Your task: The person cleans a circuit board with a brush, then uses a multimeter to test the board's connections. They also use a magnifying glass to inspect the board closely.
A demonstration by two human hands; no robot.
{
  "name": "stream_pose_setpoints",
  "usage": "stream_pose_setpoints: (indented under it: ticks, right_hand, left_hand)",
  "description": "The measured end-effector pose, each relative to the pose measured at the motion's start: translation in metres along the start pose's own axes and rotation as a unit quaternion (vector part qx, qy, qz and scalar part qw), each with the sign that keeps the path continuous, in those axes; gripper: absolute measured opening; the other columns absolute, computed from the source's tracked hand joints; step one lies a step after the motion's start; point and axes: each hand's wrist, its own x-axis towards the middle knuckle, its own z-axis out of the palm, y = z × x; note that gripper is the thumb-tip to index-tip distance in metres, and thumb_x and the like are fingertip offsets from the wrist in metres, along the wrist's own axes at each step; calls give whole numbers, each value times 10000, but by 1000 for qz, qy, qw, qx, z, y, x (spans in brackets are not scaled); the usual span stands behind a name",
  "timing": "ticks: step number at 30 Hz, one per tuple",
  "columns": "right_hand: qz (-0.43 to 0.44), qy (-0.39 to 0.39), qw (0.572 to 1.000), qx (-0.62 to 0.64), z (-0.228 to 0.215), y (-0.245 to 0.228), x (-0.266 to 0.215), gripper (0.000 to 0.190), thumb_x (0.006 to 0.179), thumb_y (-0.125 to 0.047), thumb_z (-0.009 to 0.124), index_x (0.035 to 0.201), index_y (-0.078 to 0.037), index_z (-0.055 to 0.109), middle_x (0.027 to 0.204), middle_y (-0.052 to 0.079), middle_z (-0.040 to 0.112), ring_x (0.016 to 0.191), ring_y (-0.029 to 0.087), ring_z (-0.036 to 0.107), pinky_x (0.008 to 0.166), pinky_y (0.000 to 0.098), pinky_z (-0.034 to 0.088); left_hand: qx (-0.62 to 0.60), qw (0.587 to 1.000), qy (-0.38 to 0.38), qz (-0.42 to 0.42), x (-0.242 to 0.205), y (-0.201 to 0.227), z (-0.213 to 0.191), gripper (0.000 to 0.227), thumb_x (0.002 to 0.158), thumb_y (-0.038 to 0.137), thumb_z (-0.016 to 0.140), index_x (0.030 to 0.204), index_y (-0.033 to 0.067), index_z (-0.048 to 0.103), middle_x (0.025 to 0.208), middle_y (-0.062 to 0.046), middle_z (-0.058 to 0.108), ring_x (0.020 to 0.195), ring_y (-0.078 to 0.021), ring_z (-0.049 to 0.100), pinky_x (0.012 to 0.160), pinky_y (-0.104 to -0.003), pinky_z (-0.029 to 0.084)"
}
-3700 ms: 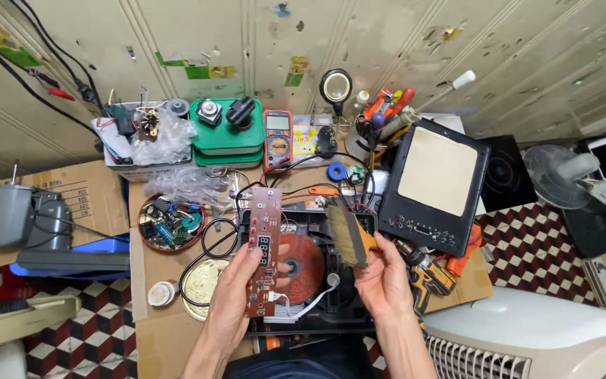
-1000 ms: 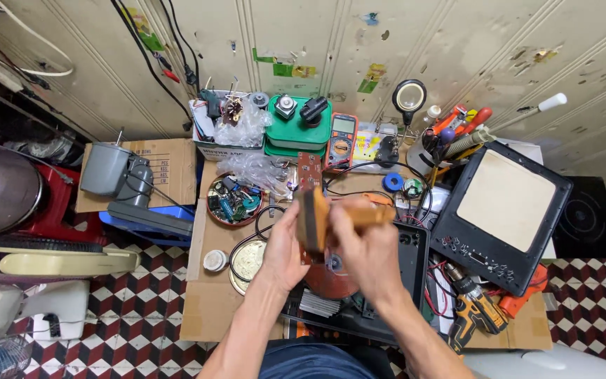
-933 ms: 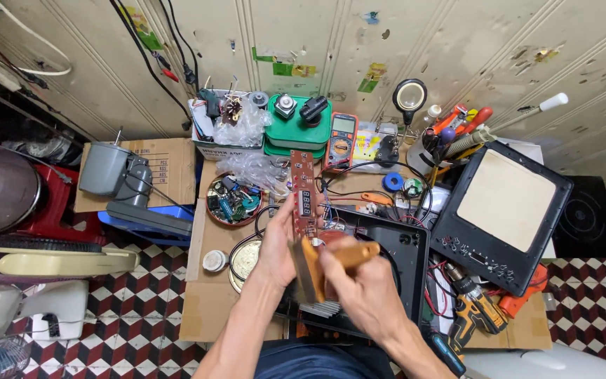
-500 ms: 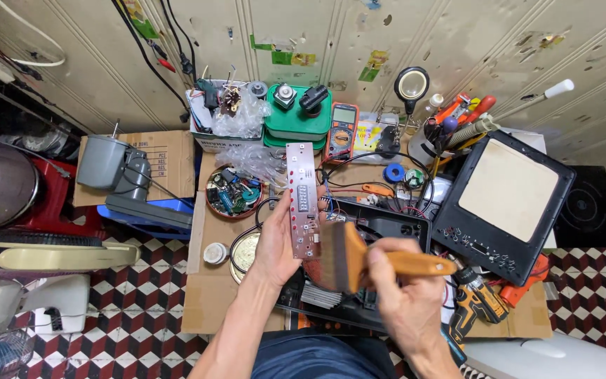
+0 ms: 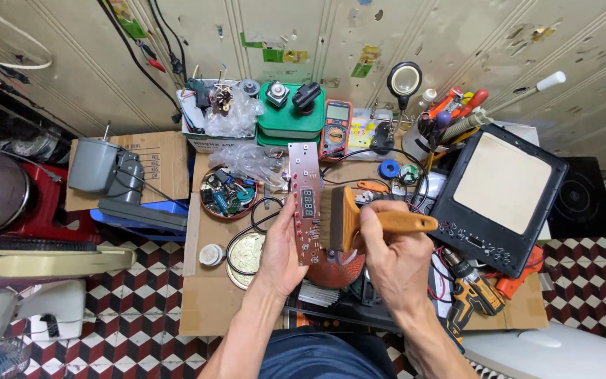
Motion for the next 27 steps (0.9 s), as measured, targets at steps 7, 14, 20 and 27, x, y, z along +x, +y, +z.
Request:
stream_pose_setpoints:
  ticks: [7,14,20,27]
  right_hand:
    - [21,-154,988,-3,-3,12,-26,182,934,-197,650,914,-33,727,623,55,740,537,100,711,472,265,566]
    - [-24,-145,988,-49,-7,12,-20,173,943,-189,645,921,-32,716,650,45,729,553,89,699,509,263,555]
    - [-57,-101,993,-37,-4,11,-15,179,971,-190,644,951,-25,710,700,61,718,592,101,682,542,277,548]
    - [90,-36,995,22,3,-6,2,198,980,-201,616,978,-31,717,646,75,706,529,98,616,472,266,490]
  left_hand:
    - [33,999,-28,10,9,4,-21,505,1109,414,436,1366,27,632,1056,-53,718,943,-146,679,818,-321,579]
    - [24,1000,-19,0,18,5,-35,507,1106,405,437,1388,21,610,1152,-63,719,1009,-154,683,874,-339,570]
    - [37,999,7,-4,14,8,-20,469,1076,391,453,1366,54,604,1230,-70,714,1043,-170,682,922,-348,564]
    - [15,1000,10,-17,9,5,-14,467,1058,384,470,1357,47,594,1234,-77,718,1056,-170,685,922,-344,588]
